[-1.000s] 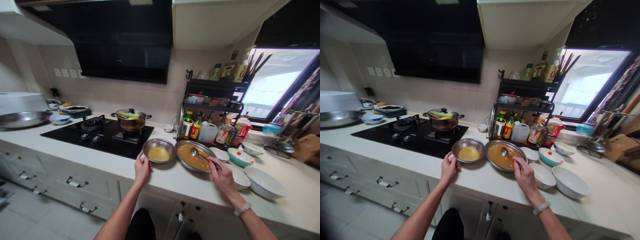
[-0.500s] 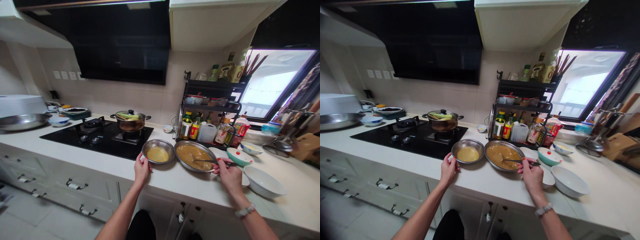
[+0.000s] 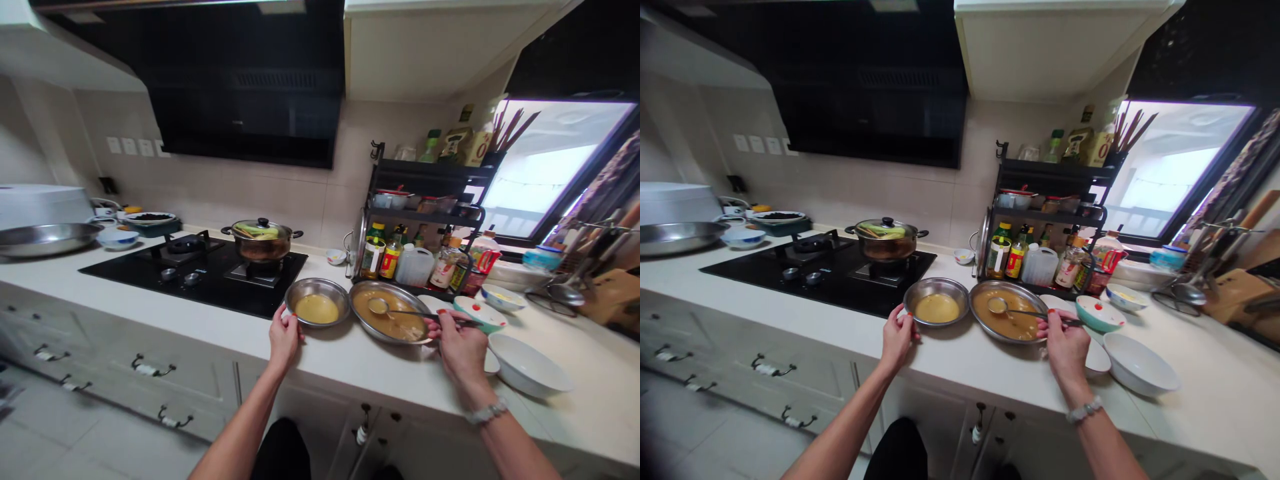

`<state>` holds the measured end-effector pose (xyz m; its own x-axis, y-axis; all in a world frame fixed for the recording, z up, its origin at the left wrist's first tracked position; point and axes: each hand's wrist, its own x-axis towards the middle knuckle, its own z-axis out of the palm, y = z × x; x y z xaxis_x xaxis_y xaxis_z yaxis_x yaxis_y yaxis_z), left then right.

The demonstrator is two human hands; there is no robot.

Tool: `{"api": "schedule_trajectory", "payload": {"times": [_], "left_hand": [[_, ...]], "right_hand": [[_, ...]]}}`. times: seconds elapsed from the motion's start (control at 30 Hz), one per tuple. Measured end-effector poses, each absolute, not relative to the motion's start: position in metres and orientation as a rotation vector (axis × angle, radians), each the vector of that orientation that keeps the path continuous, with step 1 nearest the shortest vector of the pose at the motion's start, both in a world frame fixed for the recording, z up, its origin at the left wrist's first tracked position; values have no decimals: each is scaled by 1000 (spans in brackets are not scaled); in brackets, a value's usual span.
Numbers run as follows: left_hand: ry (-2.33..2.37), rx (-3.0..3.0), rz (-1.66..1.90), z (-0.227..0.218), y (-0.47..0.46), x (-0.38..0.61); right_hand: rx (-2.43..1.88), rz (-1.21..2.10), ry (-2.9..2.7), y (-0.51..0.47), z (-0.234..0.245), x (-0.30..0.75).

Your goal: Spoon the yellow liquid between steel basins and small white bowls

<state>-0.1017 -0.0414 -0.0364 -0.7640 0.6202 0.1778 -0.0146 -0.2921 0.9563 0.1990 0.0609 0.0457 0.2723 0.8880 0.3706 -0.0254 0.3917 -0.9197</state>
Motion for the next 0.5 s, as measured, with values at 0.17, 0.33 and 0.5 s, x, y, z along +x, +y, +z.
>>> {"api": "schedule_trajectory", "payload": {"times": [0.17, 0.33, 0.5], "left_hand": [[1541, 774, 2105, -36, -42, -101], [1545, 786, 2105, -38, -42, -102], [1546, 802, 2110, -40, -40, -103]], "right_hand": [[-903, 775, -1131, 56, 57, 188], [-835, 795, -1150, 50, 69, 163], [-769, 805, -1256, 43, 67, 130]]}}
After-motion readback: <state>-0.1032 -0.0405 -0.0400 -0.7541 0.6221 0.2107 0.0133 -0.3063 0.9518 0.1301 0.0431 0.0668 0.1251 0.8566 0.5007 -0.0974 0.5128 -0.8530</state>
